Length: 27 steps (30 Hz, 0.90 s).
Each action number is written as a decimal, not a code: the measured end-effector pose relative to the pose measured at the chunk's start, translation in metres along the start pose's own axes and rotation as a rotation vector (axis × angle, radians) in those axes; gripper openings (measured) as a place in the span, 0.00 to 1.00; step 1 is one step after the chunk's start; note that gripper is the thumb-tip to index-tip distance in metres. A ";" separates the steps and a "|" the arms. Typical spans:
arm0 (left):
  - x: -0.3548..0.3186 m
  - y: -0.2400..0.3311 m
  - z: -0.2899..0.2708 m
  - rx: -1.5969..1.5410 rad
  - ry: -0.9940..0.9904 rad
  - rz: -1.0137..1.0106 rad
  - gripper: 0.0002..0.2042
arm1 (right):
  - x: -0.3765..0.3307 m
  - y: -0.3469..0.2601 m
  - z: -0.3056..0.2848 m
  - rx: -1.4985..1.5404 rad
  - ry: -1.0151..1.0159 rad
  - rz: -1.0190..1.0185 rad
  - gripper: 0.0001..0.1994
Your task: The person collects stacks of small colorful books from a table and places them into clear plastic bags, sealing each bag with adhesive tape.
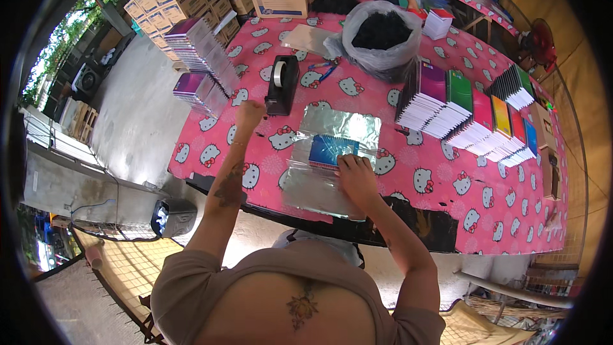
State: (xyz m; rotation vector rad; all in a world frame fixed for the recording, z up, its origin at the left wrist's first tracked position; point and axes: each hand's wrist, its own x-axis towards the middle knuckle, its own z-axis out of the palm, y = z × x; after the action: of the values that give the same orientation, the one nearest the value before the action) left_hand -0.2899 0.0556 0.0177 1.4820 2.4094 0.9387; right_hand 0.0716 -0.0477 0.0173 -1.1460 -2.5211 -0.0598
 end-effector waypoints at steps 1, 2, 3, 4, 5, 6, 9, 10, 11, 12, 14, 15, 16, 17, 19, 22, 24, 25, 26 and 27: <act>-0.011 0.011 -0.009 -0.011 -0.034 0.016 0.11 | 0.000 0.001 0.000 0.008 -0.008 0.004 0.21; -0.028 0.027 -0.010 -0.238 -0.192 0.034 0.13 | -0.001 0.002 0.001 0.015 0.009 -0.003 0.21; -0.052 0.045 -0.005 -0.378 -0.280 -0.027 0.14 | -0.002 0.004 0.002 0.028 0.011 -0.004 0.21; -0.078 0.063 0.003 -0.504 -0.373 0.071 0.15 | -0.004 0.005 0.003 0.042 0.031 -0.021 0.21; -0.102 0.081 0.014 -0.576 -0.487 0.089 0.17 | -0.004 0.007 0.004 0.053 0.048 -0.032 0.20; -0.122 0.097 0.026 -0.485 -0.487 0.102 0.16 | -0.005 0.008 0.005 0.045 0.034 -0.024 0.20; -0.153 0.123 0.048 -0.074 -0.461 0.150 0.17 | -0.004 0.010 0.006 0.029 0.053 -0.038 0.20; -0.158 0.127 0.052 0.061 -0.418 0.182 0.18 | -0.004 0.011 0.004 0.060 0.033 -0.035 0.21; -0.157 0.127 0.052 0.249 -0.393 0.250 0.22 | -0.004 0.011 0.003 0.084 0.015 -0.025 0.23; -0.154 0.126 0.050 0.268 -0.447 0.262 0.23 | -0.004 0.012 0.001 0.109 -0.087 0.009 0.24; -0.150 0.120 0.043 0.336 -0.505 0.240 0.25 | -0.005 0.014 -0.003 0.149 0.036 0.017 0.27; -0.150 0.118 0.039 0.341 -0.459 0.288 0.24 | -0.005 0.015 -0.004 0.178 0.127 0.017 0.29; -0.154 0.116 0.037 0.370 -0.464 0.298 0.23 | -0.004 0.017 -0.003 0.147 0.023 0.043 0.29; -0.160 0.115 0.035 0.360 -0.465 0.329 0.22 | -0.002 0.020 0.000 0.118 -0.011 0.051 0.29; -0.177 0.115 0.033 0.311 -0.408 0.441 0.20 | 0.012 0.031 0.008 0.110 0.029 0.036 0.27; -0.205 0.116 0.032 0.148 -0.118 0.855 0.19 | 0.055 0.061 0.016 0.328 -0.007 0.050 0.24; -0.211 0.114 0.027 0.017 0.037 1.012 0.18 | 0.085 0.083 0.012 0.617 -0.440 0.169 0.23; -0.209 0.112 0.024 -0.062 0.074 1.014 0.18 | 0.099 0.100 0.003 0.762 -0.439 0.165 0.24; -0.206 0.109 0.021 -0.106 0.076 0.996 0.17 | 0.108 0.111 -0.006 0.831 -0.530 0.271 0.26; -0.201 0.105 0.017 -0.284 0.019 0.828 0.17 | 0.112 0.129 -0.020 1.036 -0.748 0.394 0.31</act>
State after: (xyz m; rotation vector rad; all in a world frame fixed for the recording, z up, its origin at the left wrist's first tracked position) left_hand -0.1039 -0.0756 0.0296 2.3690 1.5280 1.3505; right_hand 0.1055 0.1157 0.0607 -1.2332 -2.1594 1.8070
